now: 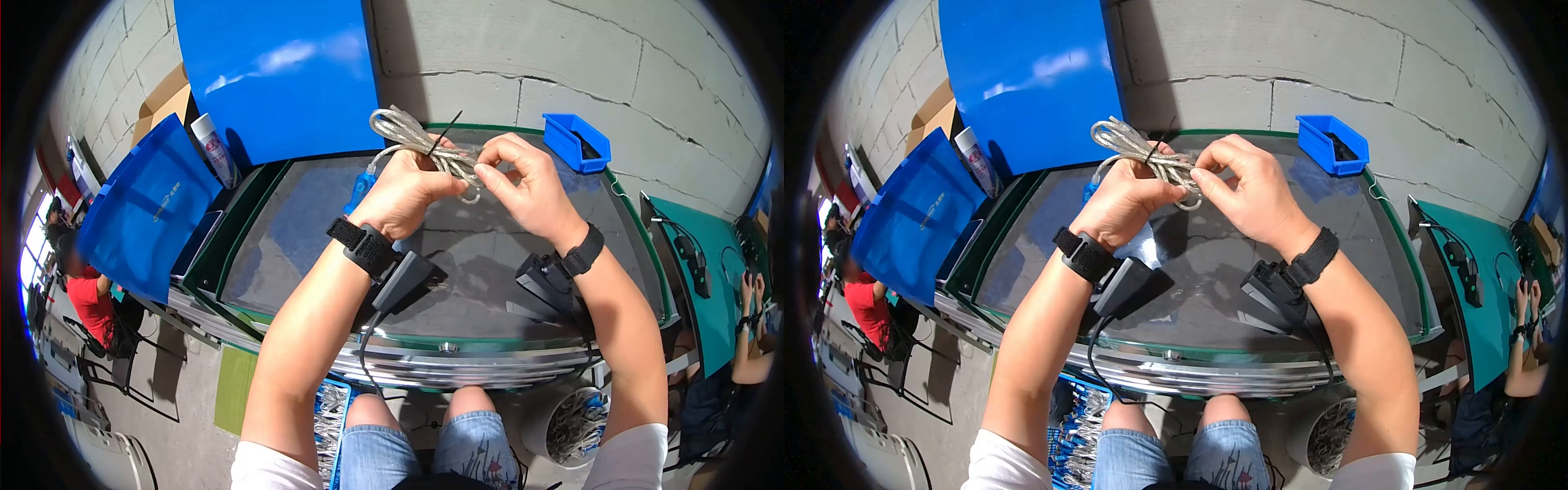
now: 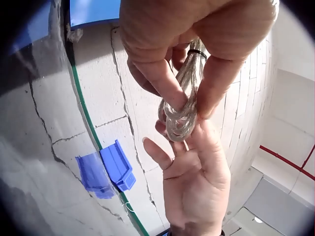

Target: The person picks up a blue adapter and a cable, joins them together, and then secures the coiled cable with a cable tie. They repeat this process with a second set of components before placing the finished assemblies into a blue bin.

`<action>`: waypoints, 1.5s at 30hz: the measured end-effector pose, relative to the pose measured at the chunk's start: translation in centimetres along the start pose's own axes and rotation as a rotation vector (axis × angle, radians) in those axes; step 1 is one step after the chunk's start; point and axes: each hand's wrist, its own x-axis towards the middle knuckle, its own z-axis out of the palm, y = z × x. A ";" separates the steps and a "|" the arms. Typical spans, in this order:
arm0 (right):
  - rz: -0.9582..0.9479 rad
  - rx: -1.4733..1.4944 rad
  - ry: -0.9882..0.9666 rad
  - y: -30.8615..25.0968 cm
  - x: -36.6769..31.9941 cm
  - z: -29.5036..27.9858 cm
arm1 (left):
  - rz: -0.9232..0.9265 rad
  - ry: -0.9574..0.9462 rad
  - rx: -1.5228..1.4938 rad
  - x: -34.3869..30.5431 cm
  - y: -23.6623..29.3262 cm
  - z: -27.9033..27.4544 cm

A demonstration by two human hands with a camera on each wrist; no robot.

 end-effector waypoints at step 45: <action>-0.285 -0.087 -0.179 -0.8 0.0 -1.4 | -0.054 -0.119 -0.182 -0.3 0.7 -0.7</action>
